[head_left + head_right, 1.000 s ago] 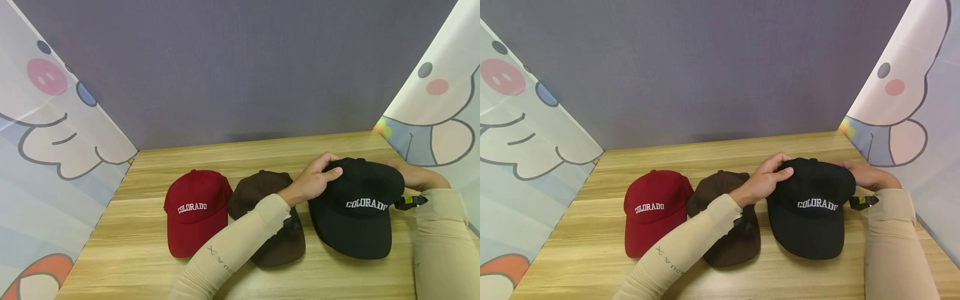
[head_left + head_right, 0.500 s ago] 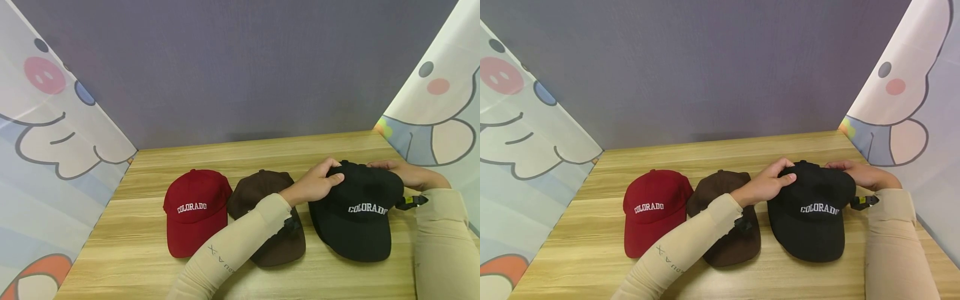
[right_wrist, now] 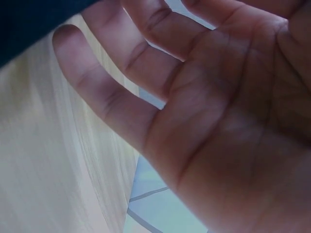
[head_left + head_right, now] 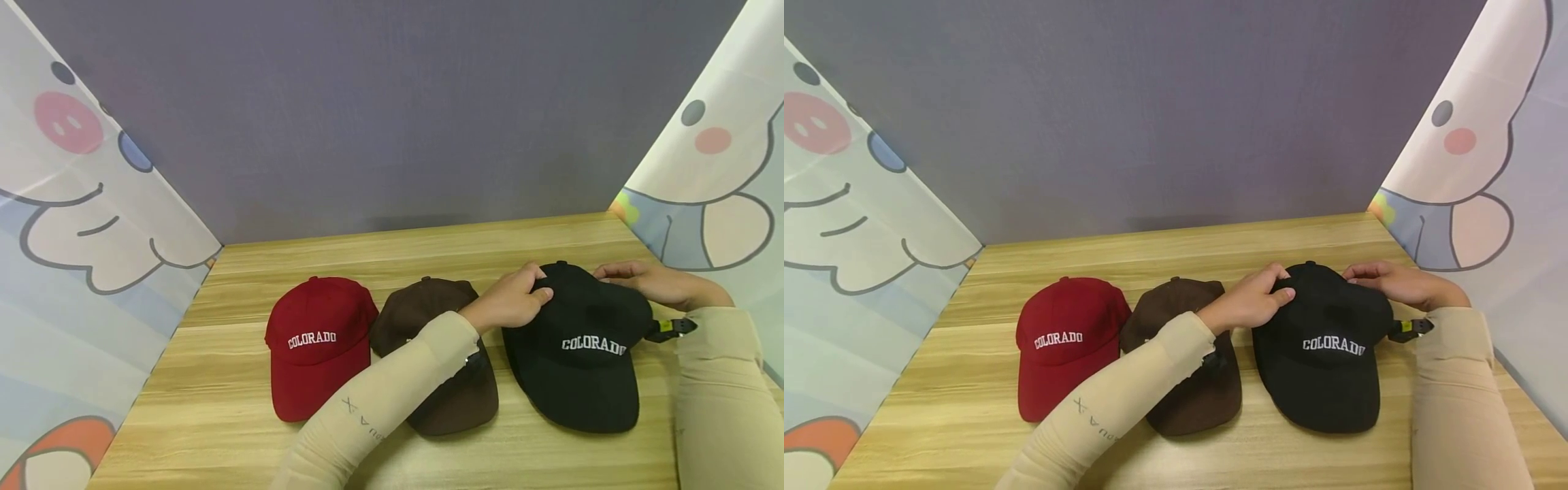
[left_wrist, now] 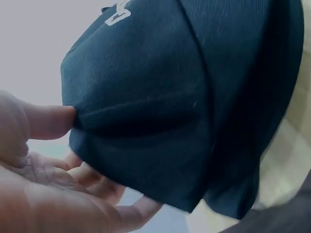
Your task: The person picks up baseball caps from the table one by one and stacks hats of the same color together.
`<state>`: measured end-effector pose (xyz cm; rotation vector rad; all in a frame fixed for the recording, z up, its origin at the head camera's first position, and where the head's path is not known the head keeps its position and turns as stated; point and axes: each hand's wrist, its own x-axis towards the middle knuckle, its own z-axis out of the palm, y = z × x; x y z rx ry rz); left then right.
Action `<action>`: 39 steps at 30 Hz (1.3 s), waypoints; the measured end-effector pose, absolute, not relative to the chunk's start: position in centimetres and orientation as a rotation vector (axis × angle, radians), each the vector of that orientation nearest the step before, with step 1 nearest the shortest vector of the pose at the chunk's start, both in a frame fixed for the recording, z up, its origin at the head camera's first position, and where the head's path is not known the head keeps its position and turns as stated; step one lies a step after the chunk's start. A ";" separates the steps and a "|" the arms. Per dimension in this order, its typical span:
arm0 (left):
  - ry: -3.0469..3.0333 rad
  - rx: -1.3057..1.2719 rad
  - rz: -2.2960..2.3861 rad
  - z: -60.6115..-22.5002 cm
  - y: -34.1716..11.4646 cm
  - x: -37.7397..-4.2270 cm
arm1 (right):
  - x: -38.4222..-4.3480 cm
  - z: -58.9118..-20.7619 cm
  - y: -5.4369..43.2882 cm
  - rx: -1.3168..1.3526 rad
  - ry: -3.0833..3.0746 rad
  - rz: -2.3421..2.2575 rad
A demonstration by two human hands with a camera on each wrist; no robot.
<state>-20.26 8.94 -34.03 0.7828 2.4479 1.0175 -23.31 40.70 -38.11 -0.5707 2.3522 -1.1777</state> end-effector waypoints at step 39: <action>2.697 0.917 0.407 -32.1 9.2 -20.4 | -23.0 -37.3 41.3 -0.438 2.455 -1.067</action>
